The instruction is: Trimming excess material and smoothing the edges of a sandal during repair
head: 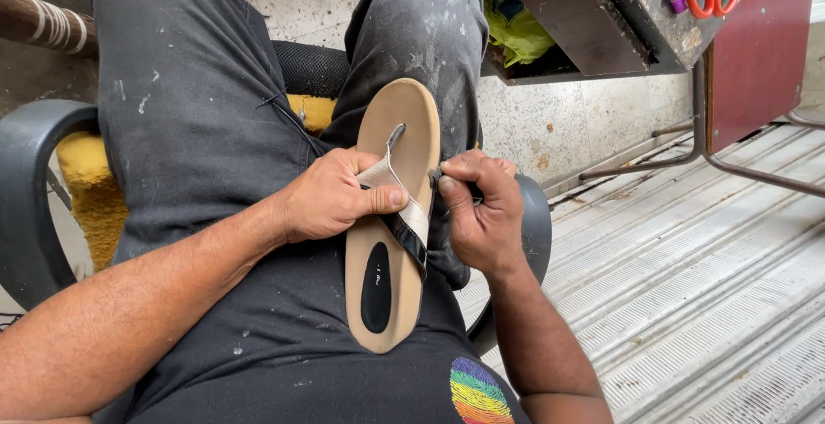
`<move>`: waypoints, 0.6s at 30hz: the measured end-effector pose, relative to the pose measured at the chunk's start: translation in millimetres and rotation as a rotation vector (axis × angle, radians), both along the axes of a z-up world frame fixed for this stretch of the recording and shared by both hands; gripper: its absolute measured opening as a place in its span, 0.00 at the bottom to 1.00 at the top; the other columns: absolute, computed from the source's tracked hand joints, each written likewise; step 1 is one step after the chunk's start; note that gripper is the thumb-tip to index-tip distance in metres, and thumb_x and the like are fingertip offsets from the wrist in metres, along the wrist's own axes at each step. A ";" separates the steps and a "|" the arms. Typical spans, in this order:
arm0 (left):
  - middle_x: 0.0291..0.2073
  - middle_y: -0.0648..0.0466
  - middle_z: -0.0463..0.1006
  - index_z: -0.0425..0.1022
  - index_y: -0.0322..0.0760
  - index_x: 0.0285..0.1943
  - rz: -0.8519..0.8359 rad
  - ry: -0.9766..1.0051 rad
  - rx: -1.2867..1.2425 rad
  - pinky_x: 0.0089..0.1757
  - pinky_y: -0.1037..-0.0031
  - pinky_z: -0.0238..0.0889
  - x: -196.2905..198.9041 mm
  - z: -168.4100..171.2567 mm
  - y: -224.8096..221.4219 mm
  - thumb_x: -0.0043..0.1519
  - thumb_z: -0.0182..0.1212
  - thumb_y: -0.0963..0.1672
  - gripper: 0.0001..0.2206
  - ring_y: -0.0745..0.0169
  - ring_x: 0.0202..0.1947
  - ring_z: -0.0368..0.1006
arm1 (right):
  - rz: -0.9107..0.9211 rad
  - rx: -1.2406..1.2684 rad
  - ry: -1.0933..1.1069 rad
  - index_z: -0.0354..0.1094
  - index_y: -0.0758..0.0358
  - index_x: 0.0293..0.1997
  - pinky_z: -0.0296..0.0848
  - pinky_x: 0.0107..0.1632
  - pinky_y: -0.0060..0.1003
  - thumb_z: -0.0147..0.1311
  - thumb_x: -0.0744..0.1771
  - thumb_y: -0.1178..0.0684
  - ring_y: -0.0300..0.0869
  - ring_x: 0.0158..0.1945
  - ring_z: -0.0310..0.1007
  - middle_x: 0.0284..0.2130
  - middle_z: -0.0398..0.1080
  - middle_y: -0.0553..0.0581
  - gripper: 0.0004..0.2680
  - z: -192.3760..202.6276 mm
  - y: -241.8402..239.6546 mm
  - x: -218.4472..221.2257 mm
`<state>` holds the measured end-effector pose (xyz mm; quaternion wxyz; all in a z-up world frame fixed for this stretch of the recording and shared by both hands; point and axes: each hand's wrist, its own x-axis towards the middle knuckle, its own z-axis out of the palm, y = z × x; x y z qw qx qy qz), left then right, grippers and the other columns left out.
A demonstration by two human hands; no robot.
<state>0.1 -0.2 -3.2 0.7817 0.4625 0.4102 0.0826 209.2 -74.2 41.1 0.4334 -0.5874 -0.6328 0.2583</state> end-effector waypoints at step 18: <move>0.34 0.53 0.78 0.86 0.41 0.34 0.006 0.000 -0.010 0.46 0.62 0.72 -0.7 2.5 -0.5 0.52 0.77 0.51 0.13 0.60 0.37 0.77 | 0.017 0.004 -0.015 0.75 0.61 0.42 0.63 0.50 0.39 0.59 0.68 0.56 0.51 0.38 0.76 0.37 0.78 0.56 0.03 -5.6 -18.7 -1.1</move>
